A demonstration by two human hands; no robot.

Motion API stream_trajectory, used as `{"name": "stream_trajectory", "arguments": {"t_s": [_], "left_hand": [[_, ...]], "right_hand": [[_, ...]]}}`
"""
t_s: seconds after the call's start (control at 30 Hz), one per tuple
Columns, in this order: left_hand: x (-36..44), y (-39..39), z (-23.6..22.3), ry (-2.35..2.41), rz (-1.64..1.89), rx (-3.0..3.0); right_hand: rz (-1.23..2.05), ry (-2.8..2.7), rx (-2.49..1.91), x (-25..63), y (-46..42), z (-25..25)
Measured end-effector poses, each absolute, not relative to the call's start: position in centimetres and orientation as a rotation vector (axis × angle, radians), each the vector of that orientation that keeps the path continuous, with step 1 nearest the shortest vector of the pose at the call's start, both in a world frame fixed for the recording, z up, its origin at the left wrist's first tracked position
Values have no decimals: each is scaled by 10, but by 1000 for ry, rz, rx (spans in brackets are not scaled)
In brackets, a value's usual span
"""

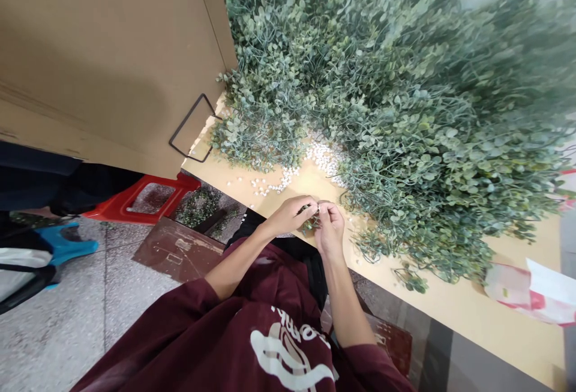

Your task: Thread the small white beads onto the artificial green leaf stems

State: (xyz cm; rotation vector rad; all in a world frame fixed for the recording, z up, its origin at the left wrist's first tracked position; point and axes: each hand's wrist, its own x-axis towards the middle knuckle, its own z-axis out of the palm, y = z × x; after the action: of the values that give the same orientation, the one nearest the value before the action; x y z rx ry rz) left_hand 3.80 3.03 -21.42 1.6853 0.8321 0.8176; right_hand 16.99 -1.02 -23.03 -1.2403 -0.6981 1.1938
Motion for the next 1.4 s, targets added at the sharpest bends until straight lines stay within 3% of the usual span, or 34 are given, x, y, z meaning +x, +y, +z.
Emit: {"name": "stream_trajectory", "arguments": {"t_s": [0.8, 1.13, 1.4], "left_hand": [[42, 33, -211, 843, 926, 1593], [48, 68, -221, 977, 1007, 1608], [49, 81, -223, 948, 1068, 1696]], "right_hand": [[1214, -478, -1247, 171, 0, -224], [1158, -648, -1276, 172, 34, -221], [1302, -660, -1205, 181, 47, -226]]}}
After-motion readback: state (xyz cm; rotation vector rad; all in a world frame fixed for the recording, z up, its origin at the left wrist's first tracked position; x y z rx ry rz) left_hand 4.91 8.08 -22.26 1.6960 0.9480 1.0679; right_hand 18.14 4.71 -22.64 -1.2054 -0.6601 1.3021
